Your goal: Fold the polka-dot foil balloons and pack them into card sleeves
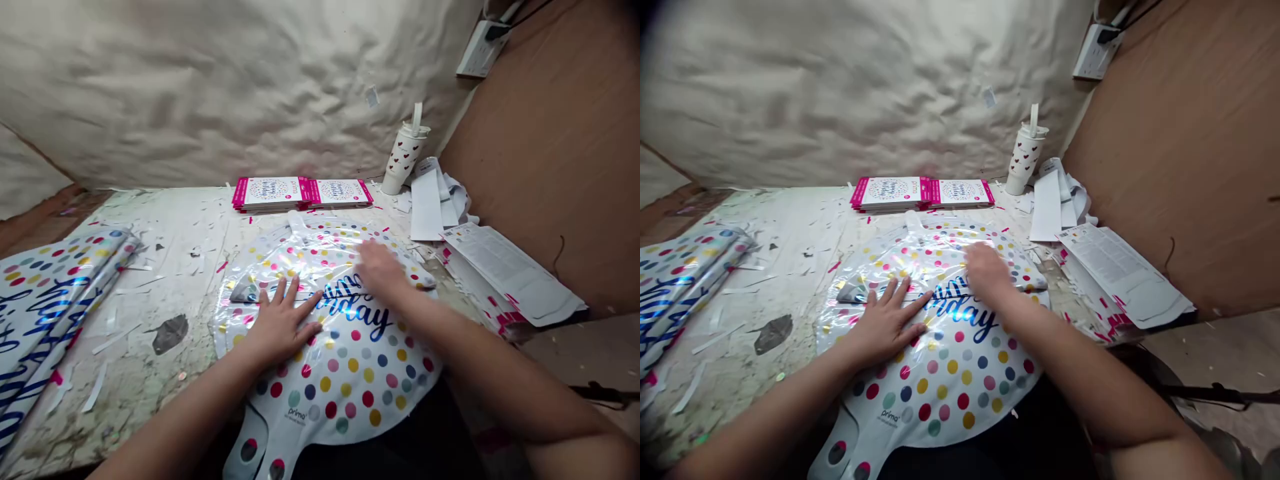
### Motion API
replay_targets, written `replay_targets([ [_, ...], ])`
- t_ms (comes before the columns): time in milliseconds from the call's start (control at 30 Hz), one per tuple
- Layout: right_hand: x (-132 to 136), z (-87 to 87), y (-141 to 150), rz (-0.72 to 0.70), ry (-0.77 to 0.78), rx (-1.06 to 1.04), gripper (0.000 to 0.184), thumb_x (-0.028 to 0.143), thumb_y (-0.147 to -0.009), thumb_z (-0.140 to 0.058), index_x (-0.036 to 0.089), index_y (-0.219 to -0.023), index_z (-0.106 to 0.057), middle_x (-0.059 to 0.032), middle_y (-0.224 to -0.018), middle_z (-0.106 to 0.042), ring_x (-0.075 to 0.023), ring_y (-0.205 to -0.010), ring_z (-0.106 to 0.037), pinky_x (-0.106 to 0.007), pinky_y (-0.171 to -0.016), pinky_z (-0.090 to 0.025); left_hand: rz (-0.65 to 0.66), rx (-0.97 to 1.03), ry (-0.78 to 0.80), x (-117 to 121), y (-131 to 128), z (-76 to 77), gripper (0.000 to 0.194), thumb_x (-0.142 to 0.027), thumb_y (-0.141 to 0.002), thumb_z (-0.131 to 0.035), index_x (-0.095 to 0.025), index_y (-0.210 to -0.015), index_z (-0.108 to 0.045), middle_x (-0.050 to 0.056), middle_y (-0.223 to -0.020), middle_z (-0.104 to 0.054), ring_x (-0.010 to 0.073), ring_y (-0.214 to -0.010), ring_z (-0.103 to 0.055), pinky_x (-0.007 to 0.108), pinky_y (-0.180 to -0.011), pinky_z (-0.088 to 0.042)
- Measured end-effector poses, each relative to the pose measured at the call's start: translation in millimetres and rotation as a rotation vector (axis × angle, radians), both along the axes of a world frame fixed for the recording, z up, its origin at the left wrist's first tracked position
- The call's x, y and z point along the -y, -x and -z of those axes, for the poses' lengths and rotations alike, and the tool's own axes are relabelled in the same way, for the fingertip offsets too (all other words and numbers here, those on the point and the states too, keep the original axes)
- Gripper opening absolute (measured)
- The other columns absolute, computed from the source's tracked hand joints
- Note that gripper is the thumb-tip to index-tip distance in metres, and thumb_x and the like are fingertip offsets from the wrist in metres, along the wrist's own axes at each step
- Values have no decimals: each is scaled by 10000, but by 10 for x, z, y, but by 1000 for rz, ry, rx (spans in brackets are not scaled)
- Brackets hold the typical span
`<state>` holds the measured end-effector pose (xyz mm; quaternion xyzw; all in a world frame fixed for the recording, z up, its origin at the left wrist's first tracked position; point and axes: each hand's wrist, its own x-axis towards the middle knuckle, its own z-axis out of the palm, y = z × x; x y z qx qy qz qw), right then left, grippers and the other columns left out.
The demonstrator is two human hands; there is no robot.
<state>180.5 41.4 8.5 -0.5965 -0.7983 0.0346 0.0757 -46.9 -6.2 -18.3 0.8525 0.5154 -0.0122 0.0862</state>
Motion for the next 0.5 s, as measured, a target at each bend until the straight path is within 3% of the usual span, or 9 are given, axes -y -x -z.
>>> replay_targets([
  [33, 90, 45, 234, -188, 35, -25, 470, 295, -897, -361, 111, -1330, -378, -131, -1424, -324, -222, -1330, -232, -366, -1078, -196, 0, -11, -7, -4, 5, 8, 566, -607, -837, -334, -379, -1354, -321, 123, -1489, -154, 436, -1326, -98, 682, -946, -118],
  [67, 171, 104, 413, -281, 71, -68, 536, 369, -900, -352, 110, -1368, -319, -116, -1463, -240, -222, -1351, -176, -375, -1090, -169, -2, -23, -13, -7, 10, 15, 553, -590, -840, -345, -370, -1347, -342, 128, -1488, -155, 436, -1326, -97, 680, -946, -119],
  [133, 307, 240, 526, -332, 170, -128, 681, 520, -879, -320, 103, -1408, -223, -109, -1487, -158, -236, -1365, -117, -412, -1096, -140, -8, -39, -18, -11, 14, 20, 546, -569, -843, -354, -360, -1347, -348, 133, -1487, -156, 433, -1327, -96, 676, -950, -119],
  [233, 472, 412, 69, -46, 227, -104, 764, 600, -862, -261, 80, -1417, -184, -131, -1486, -140, -250, -1365, -112, -428, -1093, -134, -8, -32, 1, -16, 0, -13, 565, -604, -841, -320, -389, -1363, -290, 134, -1489, -151, 438, -1323, -101, 682, -942, -126],
  [300, 592, 470, -406, 239, 177, -14, 752, 570, -877, -250, 28, -1399, -222, -179, -1469, -172, -280, -1353, -153, -445, -1081, -156, -2, -24, 20, -20, -49, -56, 578, -627, -836, -300, -387, -1361, -296, 135, -1487, -157, 446, -1320, -101, 690, -933, -131],
  [367, 728, 487, -751, 415, 91, 78, 693, 491, -900, -267, -24, -1363, -286, -231, -1424, -264, -313, -1321, -236, -463, -1059, -198, 11, -20, -3, -19, -152, -90, 573, -607, -847, -293, -323, -1337, -384, 130, -1487, -161, 433, -1329, -76, 677, -951, -124],
  [433, 859, 472, -852, 371, 24, 112, 596, 399, -918, -262, -16, -1338, -346, -229, -1379, -356, -303, -1286, -308, -443, -1052, -225, 24, -8, -17, -6, -299, -92, 588, -572, -866, -278, -218, -1301, -454, 140, -1478, -193, 402, -1338, -94, 622, -992, -154],
  [500, 942, 431, -757, 258, 23, 86, 569, 410, -915, -276, 50, -1345, -369, -199, -1362, -395, -296, -1271, -334, -427, -1042, -254, 19, 5, -5, 22, -451, -57, 644, -581, -858, -282, -158, -1325, -417, 166, -1463, -225, 394, -1331, -144, 587, -1003, -191],
])
